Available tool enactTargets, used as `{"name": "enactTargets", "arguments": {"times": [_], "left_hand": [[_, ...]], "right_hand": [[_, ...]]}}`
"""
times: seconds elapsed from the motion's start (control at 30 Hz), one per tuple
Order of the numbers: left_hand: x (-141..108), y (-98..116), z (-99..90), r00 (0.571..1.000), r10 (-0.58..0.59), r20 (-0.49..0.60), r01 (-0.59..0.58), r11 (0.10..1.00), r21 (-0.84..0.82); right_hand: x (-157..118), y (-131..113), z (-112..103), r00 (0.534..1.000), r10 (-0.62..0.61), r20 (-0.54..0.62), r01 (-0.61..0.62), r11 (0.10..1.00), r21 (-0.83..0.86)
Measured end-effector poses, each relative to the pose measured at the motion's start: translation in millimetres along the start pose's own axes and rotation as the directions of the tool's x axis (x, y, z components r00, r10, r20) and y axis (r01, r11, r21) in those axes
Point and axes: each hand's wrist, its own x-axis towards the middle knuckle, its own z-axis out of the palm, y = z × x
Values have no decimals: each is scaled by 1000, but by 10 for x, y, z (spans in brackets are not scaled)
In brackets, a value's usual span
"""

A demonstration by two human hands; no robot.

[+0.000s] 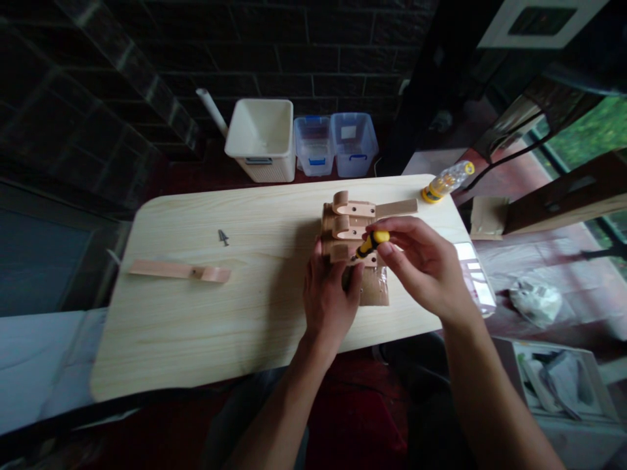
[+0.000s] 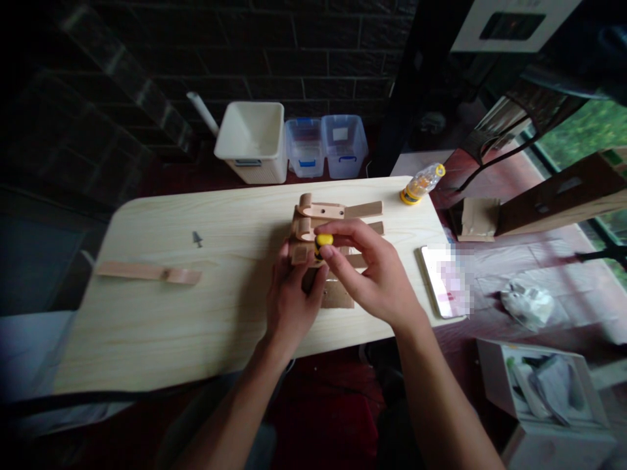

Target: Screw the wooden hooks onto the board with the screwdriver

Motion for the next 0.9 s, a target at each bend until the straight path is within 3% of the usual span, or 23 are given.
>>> {"name": "enactTargets", "arguments": {"times": [0.3, 0.67, 0.9], "left_hand": [[9, 3, 4, 1000, 4, -11, -4, 1000, -18], [-2, -1, 7, 1000, -1, 10, 1, 1000, -21], [-6, 0, 11, 1000, -16, 0, 16, 1000, -23]], "right_hand": [[18, -62, -14, 995, -98, 2, 97, 984, -147], [37, -3, 2, 999, -15, -32, 15, 1000, 4], [12, -39, -25, 1000, -19, -18, 18, 999, -39]]}}
